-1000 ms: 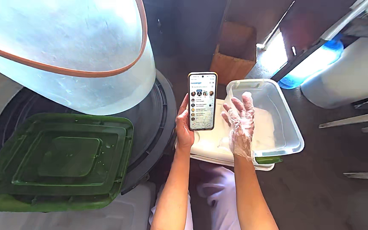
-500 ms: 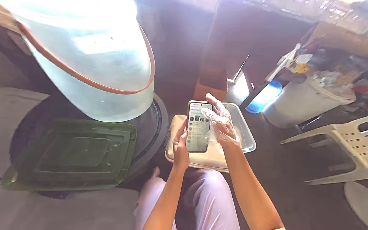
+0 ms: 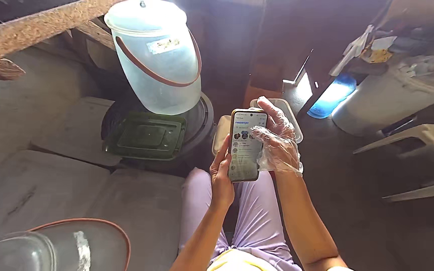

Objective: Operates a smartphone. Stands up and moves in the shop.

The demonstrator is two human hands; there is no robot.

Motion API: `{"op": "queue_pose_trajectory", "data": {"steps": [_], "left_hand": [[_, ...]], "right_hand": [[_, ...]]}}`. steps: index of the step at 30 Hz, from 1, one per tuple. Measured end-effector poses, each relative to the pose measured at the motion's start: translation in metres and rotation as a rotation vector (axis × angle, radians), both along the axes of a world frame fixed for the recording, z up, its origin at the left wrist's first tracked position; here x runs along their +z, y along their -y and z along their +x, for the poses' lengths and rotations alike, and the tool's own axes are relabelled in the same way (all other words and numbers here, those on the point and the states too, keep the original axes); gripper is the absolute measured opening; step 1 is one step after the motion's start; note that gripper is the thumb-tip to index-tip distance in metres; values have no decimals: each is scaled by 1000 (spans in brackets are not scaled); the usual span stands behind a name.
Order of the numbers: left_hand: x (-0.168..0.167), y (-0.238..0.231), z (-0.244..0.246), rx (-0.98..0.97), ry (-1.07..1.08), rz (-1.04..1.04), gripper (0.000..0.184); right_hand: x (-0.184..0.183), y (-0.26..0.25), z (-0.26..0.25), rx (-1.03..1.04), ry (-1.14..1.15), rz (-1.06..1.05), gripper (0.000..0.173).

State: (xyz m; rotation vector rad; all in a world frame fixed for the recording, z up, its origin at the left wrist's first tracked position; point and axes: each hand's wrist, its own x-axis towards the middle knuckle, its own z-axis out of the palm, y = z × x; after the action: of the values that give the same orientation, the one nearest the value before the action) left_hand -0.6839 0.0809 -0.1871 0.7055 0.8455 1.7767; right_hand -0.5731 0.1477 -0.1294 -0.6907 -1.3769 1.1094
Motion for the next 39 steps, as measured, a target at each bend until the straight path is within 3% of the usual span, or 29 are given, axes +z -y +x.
{"op": "queue_pose_trajectory", "data": {"steps": [18,23,26,31,36,39], "left_hand": [[-7,7,18,26,-67,84,48],[-2,3,14,-25,23,32,51],[-3,0,11,-67,64,37,50],[-11,-9,12,-142,66,71,48],[-15,-7,17,-268,40,60,51],[-15,-1,6,-419,10,107,54]], "right_hand": [[-8,10,3,-127,-101,66,65],[-5,15,24,36,-82,-104,58],[-28,26,42,128,-104,-193,53],[-62,66,39,156,-346,-446,84],[-50,78,28,-19,-519,-563,62],[-44,82,26,-62,-519,-570,60]]}}
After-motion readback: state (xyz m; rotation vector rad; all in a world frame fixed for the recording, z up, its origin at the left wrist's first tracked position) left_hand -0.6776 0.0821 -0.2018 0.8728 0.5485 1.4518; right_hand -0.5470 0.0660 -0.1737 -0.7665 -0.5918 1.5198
